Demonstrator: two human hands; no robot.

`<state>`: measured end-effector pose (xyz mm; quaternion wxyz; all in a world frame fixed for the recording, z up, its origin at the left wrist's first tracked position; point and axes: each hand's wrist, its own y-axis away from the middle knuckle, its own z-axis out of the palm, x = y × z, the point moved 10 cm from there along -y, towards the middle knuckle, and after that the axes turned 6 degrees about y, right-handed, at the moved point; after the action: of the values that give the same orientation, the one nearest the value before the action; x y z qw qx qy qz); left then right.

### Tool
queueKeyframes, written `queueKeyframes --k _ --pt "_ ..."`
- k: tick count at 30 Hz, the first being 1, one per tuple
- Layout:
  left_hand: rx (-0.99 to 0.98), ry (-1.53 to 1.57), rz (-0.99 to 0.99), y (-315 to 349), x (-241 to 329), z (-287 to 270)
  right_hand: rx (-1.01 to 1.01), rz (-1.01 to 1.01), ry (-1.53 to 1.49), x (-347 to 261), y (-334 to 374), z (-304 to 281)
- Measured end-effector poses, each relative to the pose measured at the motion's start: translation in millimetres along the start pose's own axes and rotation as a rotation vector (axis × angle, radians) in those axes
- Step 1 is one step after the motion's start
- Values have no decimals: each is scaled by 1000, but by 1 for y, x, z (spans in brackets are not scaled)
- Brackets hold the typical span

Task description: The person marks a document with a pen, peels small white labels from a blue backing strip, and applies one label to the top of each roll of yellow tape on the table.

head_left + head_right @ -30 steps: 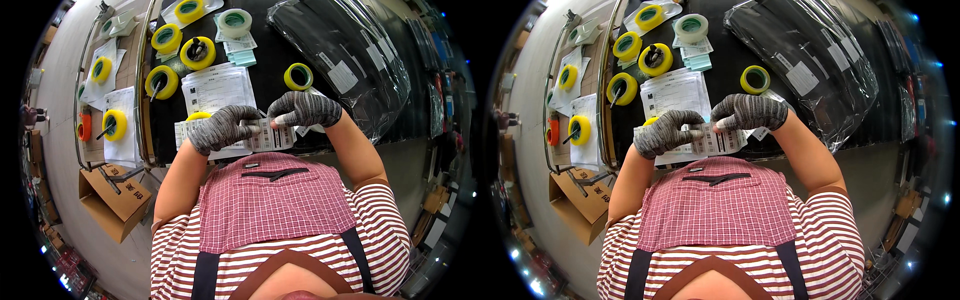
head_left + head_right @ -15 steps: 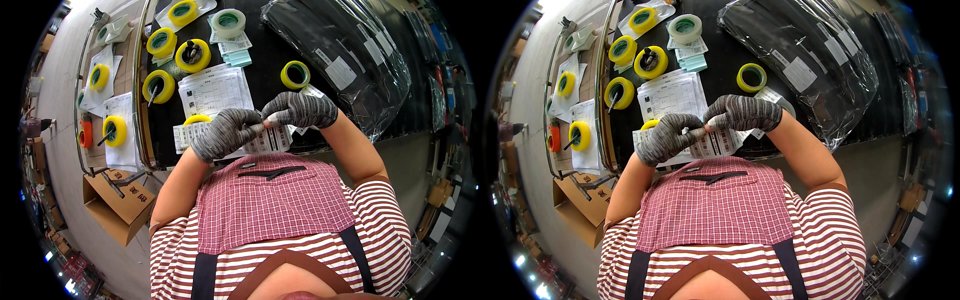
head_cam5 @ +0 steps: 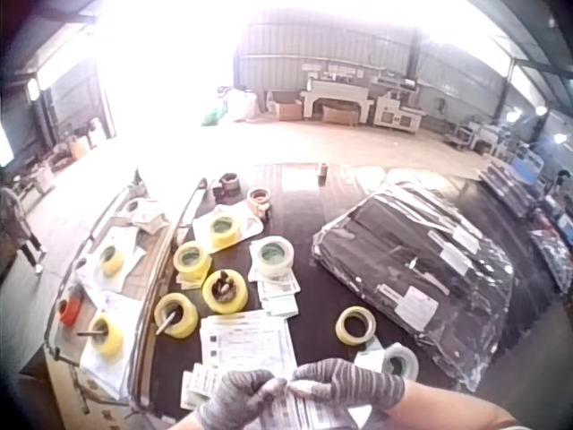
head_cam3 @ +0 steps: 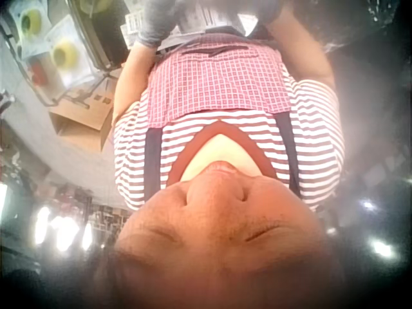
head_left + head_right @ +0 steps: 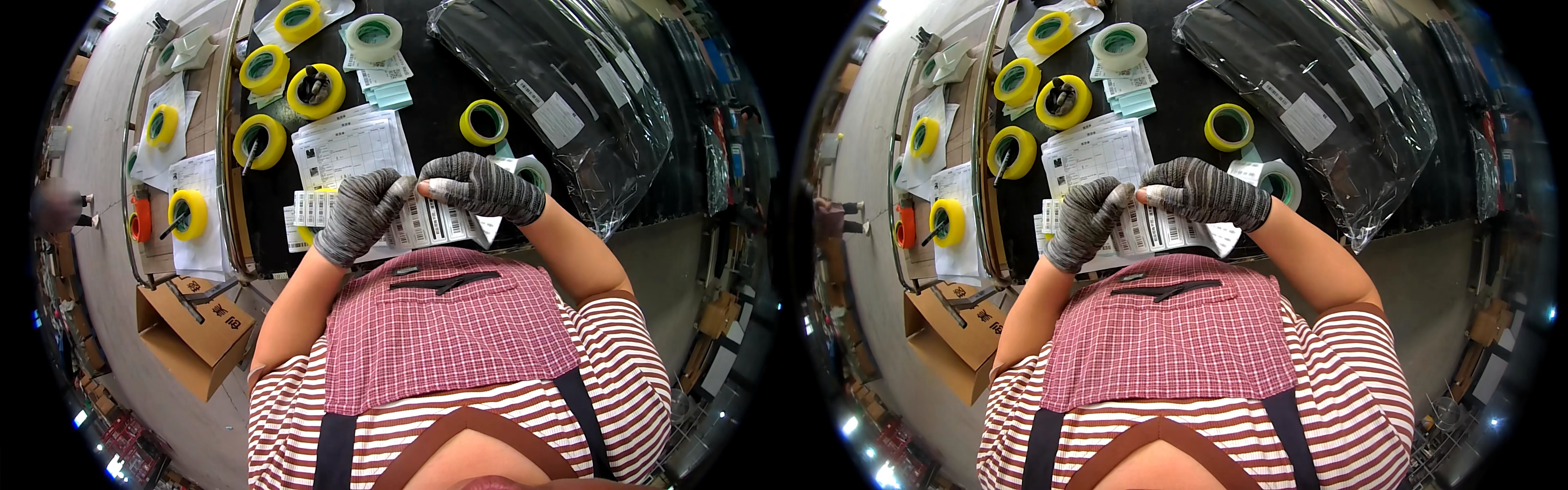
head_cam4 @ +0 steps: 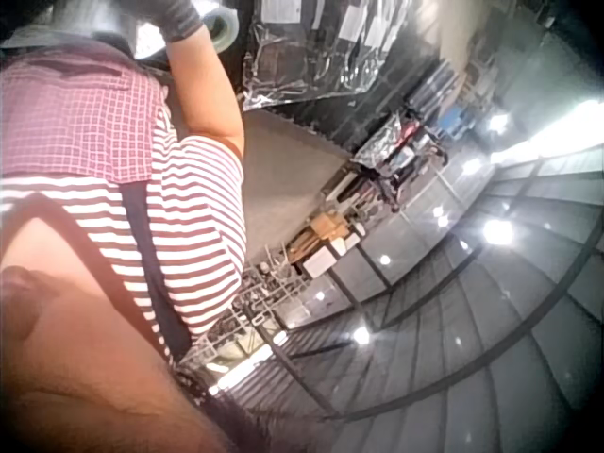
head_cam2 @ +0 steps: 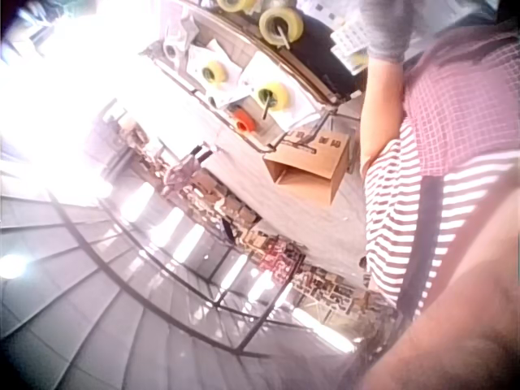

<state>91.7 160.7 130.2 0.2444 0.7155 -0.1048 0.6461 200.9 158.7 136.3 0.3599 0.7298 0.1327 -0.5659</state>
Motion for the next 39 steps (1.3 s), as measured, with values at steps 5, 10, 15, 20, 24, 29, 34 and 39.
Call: queueKeyframes --k 5,10,15,20,24,29,34,39 --pt "100 -195 119 -2 4 0 67 32 174 10 -1 -8" --pt "204 -201 10 -1 5 -14 159 46 262 23 4 -26" --pt "364 2 45 3 10 -39 208 125 383 31 10 -42" --pt "489 670 154 -1 25 -89 169 83 470 26 -4 -28" --pt "51 1143 369 -16 41 -103 0 105 507 22 -36 8" --pt "-101 1417 519 -16 20 -125 -161 -45 11 6 -65 52" --pt "474 1317 201 2 -42 -145 -161 -18 4 13 -77 66" --pt "735 445 291 69 -9 -181 -59 -60 85 5 -67 46"
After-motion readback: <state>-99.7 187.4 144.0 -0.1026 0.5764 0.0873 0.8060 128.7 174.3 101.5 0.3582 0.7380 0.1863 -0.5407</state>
